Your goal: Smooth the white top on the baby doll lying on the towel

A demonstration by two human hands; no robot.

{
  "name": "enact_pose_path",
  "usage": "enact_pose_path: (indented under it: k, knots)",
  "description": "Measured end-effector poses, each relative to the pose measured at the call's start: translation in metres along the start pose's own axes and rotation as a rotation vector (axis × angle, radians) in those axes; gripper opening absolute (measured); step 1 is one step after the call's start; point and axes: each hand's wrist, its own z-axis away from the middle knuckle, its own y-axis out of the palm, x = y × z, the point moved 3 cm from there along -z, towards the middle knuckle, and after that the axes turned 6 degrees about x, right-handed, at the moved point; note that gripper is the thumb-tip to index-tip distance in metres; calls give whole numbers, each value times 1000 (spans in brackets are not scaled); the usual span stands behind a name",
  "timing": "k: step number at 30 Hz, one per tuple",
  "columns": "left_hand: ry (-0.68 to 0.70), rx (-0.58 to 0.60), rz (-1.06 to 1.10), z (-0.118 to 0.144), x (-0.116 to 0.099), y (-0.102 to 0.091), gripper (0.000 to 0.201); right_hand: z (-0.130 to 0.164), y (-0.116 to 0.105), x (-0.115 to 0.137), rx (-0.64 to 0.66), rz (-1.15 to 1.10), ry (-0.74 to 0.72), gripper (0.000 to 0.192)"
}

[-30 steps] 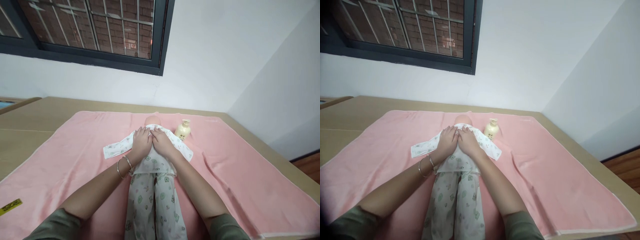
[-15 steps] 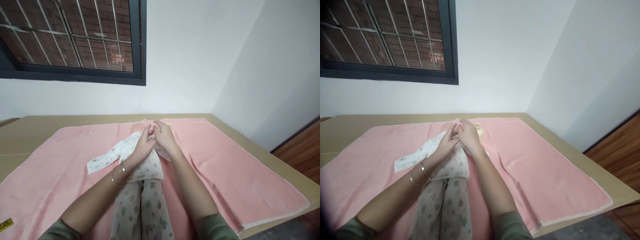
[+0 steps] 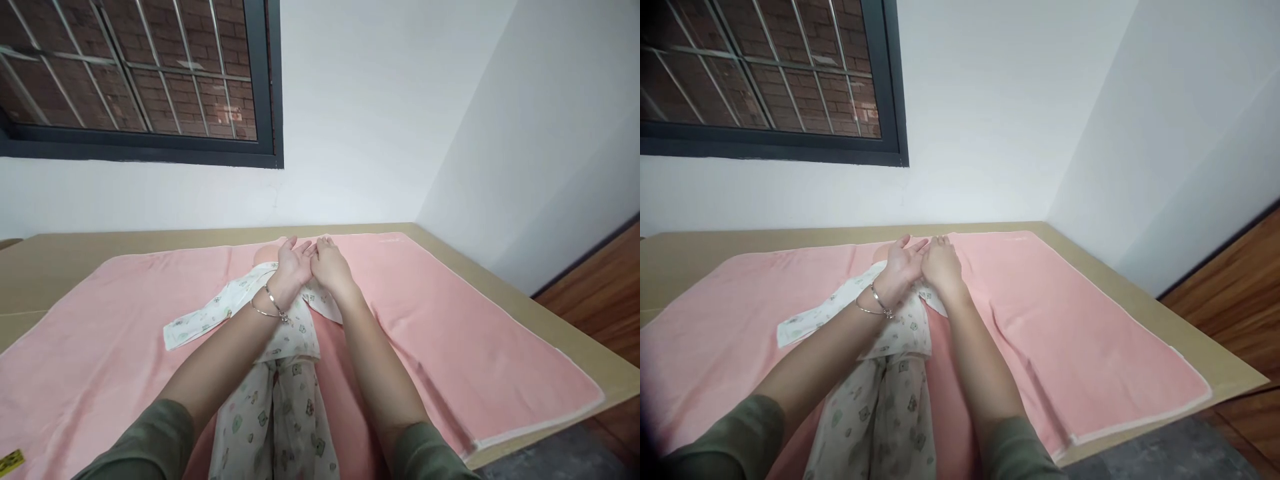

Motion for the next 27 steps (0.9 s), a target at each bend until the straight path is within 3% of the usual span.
enact_pose_path:
  k: [4, 7, 11, 13, 16, 20, 24, 27]
  knots:
    - [-19, 0, -5, 11, -2, -6, 50, 1, -3, 1, -21, 0, 13, 51]
    - [-52, 35, -5, 36, -2, -13, 45, 9, -5, 10, 12, 20, 20, 55]
    - [-121, 211, -35, 88, -5, -16, 49, 38, -2, 51, 121, -74, -146, 61]
    - [-106, 244, -59, 115, -14, -17, 55, 61, 1, 78, 65, -64, -282, 61]
    - [8, 261, -89, 153, -35, -16, 64, 104, 8, 113, -85, -96, -467, 62]
    - [181, 241, -221, 186, -54, -15, 65, 154, 20, 140, -55, -194, -774, 89]
    - [477, 230, -396, 200, -45, -20, 62, 165, 17, 138, 6, -285, -866, 100]
    - [543, 280, -573, 208, -26, -28, 61, 159, 3, 126, -7, -367, -869, 95]
